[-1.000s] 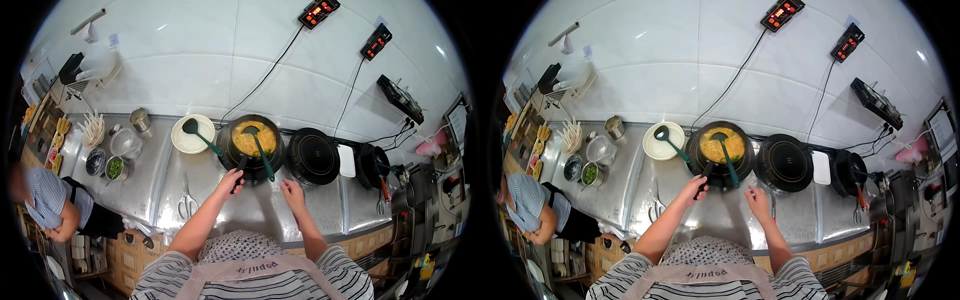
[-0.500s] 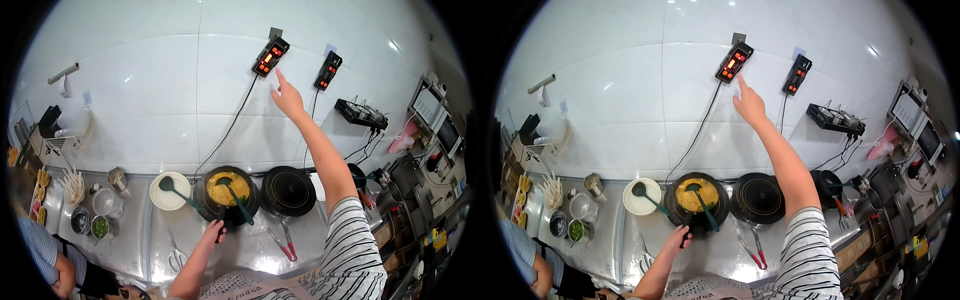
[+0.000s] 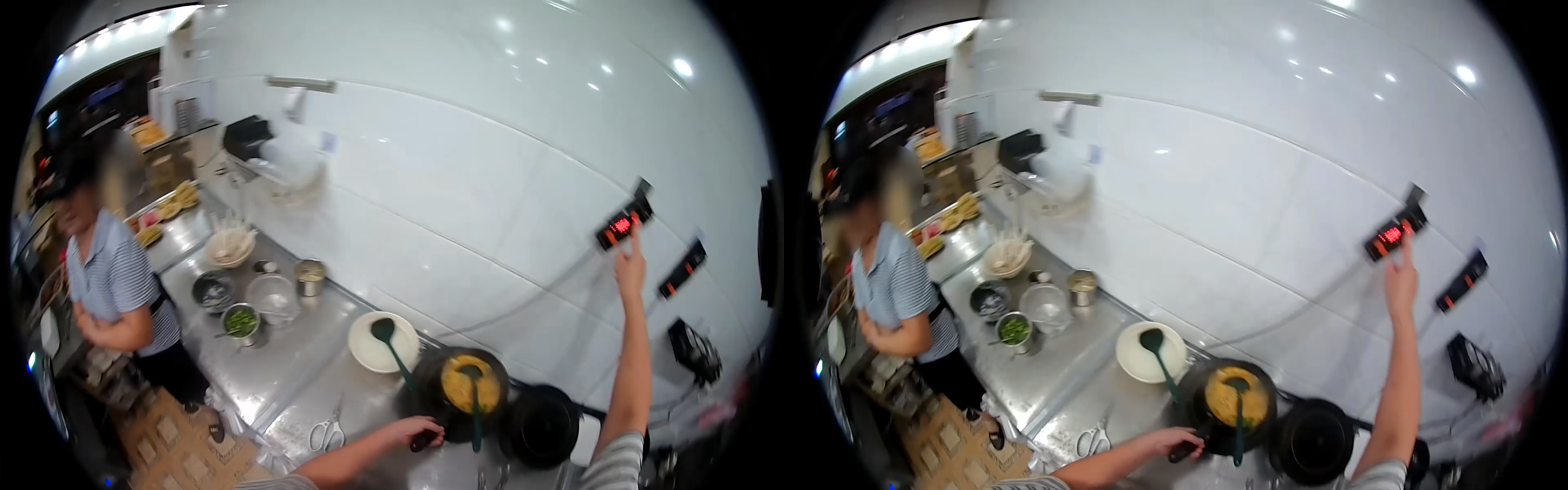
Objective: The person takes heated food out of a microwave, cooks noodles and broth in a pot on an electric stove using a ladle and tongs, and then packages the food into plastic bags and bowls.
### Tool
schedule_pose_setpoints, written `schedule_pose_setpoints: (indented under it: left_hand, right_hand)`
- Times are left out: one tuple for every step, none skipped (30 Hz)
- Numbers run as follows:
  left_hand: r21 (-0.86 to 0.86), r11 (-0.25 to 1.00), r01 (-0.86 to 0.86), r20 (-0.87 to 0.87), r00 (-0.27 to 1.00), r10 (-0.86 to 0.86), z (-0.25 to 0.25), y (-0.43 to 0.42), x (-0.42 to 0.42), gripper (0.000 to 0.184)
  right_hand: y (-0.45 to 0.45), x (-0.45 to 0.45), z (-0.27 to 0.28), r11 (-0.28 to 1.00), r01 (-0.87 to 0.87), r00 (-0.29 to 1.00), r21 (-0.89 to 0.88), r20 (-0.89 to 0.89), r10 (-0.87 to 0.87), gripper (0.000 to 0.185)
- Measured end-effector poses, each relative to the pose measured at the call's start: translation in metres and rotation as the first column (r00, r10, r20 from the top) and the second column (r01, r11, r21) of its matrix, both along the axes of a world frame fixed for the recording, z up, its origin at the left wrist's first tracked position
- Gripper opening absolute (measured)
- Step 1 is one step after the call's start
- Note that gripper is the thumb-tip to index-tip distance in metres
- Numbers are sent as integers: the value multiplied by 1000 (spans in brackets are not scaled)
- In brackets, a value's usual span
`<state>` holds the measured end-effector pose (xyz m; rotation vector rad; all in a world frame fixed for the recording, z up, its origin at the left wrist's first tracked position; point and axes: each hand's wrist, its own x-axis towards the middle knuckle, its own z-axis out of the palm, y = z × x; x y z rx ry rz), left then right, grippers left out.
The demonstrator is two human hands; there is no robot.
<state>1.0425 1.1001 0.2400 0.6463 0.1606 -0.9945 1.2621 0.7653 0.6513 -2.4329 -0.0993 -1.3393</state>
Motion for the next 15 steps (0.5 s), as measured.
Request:
schedule_pose_setpoints:
  left_hand:
    - [-88,991,103,19,995,-102,2,2,6,17]
    - [-95,993,70,-97,992,-80,-4,-2,9,14]
    - [-106,989,100,-138,984,-114,-8,-5,12,13]
    - [-157,984,83,-207,972,-115,4,-4,10,13]
    - [-208,976,64,-272,955,-121,18,-1,7,13]
    - [-265,961,78,-266,952,-150,16,-3,7,12]
    - [-324,941,95,-252,950,-182,11,-6,8,11]
    - [-381,917,115,-230,949,-215,9,-7,12,11]
    - [-271,960,75,-211,968,-135,18,-10,8,4]
    - [-257,965,62,-128,987,-97,15,-13,8,7]
    - [-242,969,51,-44,997,-63,8,-17,6,14]
    - [-208,977,48,62,997,-36,5,-17,4,20]
    - [-174,984,46,171,985,-16,1,-18,2,26]
    - [-172,985,30,227,974,10,-14,-26,5,29]
    - [-171,984,44,234,972,-3,-19,-26,7,28]
  right_hand:
    - [-4,6,-1,997,66,997,-41,42,-64,74]
    - [-8,8,2,997,62,998,-53,20,-61,76]
    - [-5,1,9,1000,16,998,15,-65,-15,76]
    - [0,-6,16,996,-18,989,89,-147,31,76]
    - [5,-13,23,986,-37,972,165,-222,74,76]
    - [16,-30,31,966,-72,949,247,-282,143,77]
    - [10,-32,29,944,-104,915,314,-341,215,77]
    - [-2,-33,14,950,-133,907,284,-353,232,73]
    - [3,-50,-5,951,-173,903,258,-344,258,71]
    - [16,-77,-27,950,-209,899,231,-338,280,69]
    - [24,-103,-55,955,-241,896,176,-338,288,68]
    - [25,-133,-87,943,-320,874,92,-355,332,66]
    - [45,-175,-108,960,-264,845,91,-458,276,63]
    - [16,-190,-161,949,-312,857,-45,-445,260,58]
    - [30,-236,-172,974,-225,761,-17,-628,165,64]
